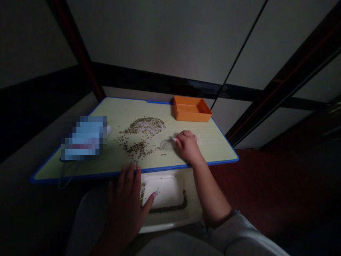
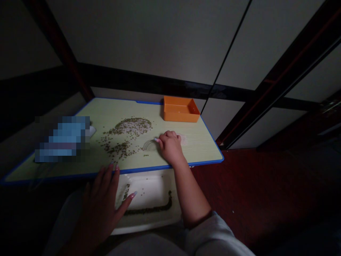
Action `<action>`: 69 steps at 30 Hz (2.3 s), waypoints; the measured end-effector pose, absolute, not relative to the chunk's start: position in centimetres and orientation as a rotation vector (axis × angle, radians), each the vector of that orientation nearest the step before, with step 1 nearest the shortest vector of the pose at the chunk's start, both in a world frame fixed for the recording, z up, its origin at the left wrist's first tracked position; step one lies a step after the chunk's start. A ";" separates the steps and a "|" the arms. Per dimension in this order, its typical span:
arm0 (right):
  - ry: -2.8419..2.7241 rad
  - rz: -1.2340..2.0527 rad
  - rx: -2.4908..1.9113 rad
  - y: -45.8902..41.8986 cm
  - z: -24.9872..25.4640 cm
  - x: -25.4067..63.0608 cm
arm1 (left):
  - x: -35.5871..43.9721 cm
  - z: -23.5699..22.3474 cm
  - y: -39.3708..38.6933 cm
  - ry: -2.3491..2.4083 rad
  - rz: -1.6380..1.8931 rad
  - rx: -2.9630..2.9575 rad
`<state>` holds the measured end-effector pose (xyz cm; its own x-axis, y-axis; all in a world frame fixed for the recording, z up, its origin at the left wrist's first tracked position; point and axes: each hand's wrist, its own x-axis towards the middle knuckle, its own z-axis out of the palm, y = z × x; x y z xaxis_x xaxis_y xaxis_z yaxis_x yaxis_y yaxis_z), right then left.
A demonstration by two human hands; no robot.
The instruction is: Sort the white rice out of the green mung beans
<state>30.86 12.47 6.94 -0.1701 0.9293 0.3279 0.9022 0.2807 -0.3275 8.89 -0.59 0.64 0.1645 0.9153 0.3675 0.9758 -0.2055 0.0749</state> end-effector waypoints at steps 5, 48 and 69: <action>-2.110 0.093 -1.601 12.5 6.9 30.9 | 8.9 0.7 -0.7 -1.869 -0.513 -2.262; -2.419 0.376 -1.163 11.7 7.1 30.6 | 9.1 0.9 -0.7 -1.909 -0.495 -2.269; -2.413 0.450 -1.119 11.9 7.2 30.9 | 8.9 1.0 -0.7 -1.898 -0.499 -2.278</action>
